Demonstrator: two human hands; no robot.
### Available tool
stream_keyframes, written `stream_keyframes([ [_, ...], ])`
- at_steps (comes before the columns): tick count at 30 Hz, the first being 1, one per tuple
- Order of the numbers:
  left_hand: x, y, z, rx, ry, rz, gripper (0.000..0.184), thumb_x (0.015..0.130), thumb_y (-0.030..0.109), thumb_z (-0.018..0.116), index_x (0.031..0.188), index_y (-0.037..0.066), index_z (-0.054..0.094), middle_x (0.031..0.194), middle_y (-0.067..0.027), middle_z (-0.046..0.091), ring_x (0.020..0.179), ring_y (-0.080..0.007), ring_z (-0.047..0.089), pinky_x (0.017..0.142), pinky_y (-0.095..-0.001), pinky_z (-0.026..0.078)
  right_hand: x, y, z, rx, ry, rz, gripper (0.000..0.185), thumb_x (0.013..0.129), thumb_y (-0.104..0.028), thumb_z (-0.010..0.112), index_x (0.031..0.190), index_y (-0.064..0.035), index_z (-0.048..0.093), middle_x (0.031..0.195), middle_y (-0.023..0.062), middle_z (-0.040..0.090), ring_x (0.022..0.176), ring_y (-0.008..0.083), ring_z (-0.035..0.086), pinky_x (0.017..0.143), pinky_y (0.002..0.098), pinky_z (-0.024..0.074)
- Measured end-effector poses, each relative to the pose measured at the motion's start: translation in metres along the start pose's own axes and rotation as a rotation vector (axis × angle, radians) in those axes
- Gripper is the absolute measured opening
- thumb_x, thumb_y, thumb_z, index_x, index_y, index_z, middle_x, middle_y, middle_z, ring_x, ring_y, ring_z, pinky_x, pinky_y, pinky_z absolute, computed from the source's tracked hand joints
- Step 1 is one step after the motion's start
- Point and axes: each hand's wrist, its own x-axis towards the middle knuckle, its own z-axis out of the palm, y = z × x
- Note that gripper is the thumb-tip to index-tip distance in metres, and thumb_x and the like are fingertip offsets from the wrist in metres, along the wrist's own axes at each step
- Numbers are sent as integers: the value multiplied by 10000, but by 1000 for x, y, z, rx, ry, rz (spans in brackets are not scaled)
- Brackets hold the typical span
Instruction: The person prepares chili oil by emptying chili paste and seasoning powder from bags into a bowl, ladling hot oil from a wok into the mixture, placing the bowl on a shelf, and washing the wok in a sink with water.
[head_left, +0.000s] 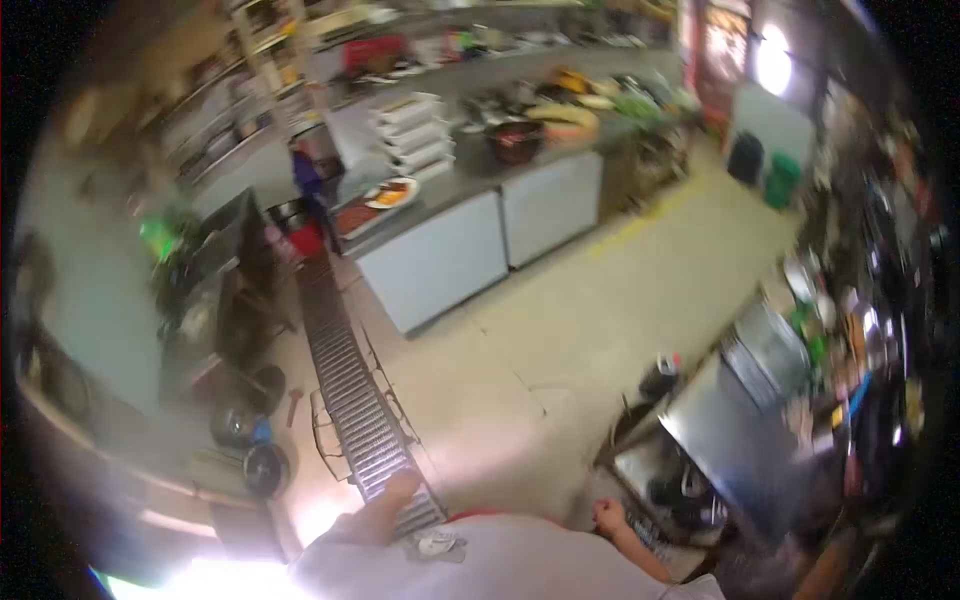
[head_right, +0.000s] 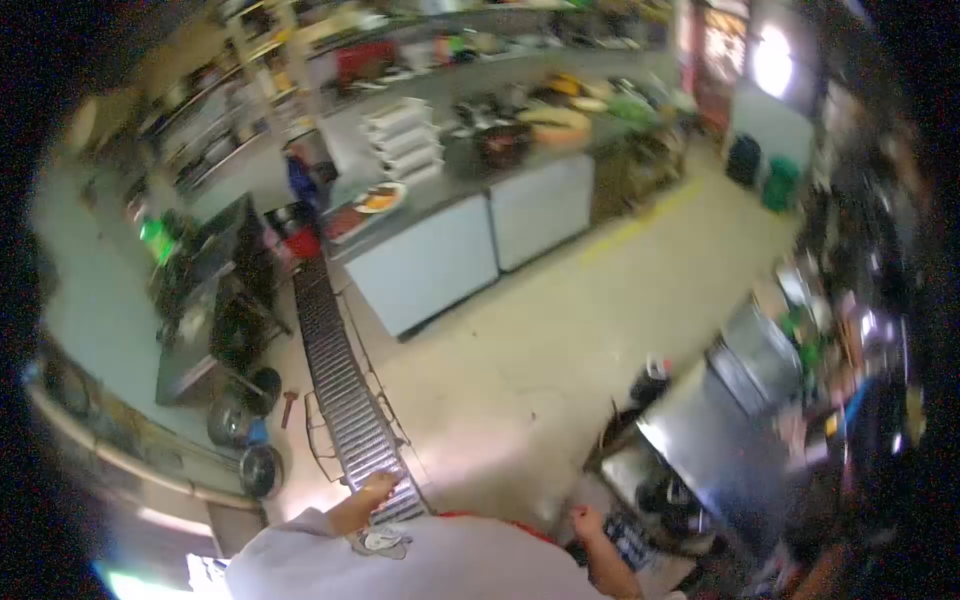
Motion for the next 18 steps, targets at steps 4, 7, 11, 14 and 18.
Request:
stream_keyframes([
  [4,31,-58,-35,-606,9,-251,187,824,188,561,964,72,602,900,-88,608,768,-215,569,606,-329,455,44,-233,12,175,-105,226,220,815,-149,596,972,4,587,723,59,599,627,144,574,560,283,471],
  [7,58,-40,-73,-867,59,-255,146,832,151,557,945,67,597,856,-64,597,697,-162,557,517,-285,449,92,-300,32,124,-160,215,270,807,-176,615,999,10,580,728,60,614,631,139,585,582,278,478],
  [11,176,-44,-117,-770,168,267,165,789,102,580,952,78,584,792,-77,595,665,-142,561,507,-278,472,177,-338,40,-70,-261,168,311,793,-213,639,1018,-8,580,752,75,631,641,135,597,575,270,480],
  [14,258,-2,-176,-630,426,351,278,758,98,604,1019,54,519,751,-61,569,625,-157,547,522,-296,461,285,-319,39,-263,-269,79,366,773,-245,671,1047,-20,581,767,94,636,654,148,606,582,282,485],
  [18,287,120,-351,-1076,476,586,482,809,114,619,1229,56,390,870,-48,599,796,-130,567,695,-288,477,354,-395,73,-299,-168,126,319,820,-168,556,1075,24,553,781,116,627,606,181,611,505,299,490],
])
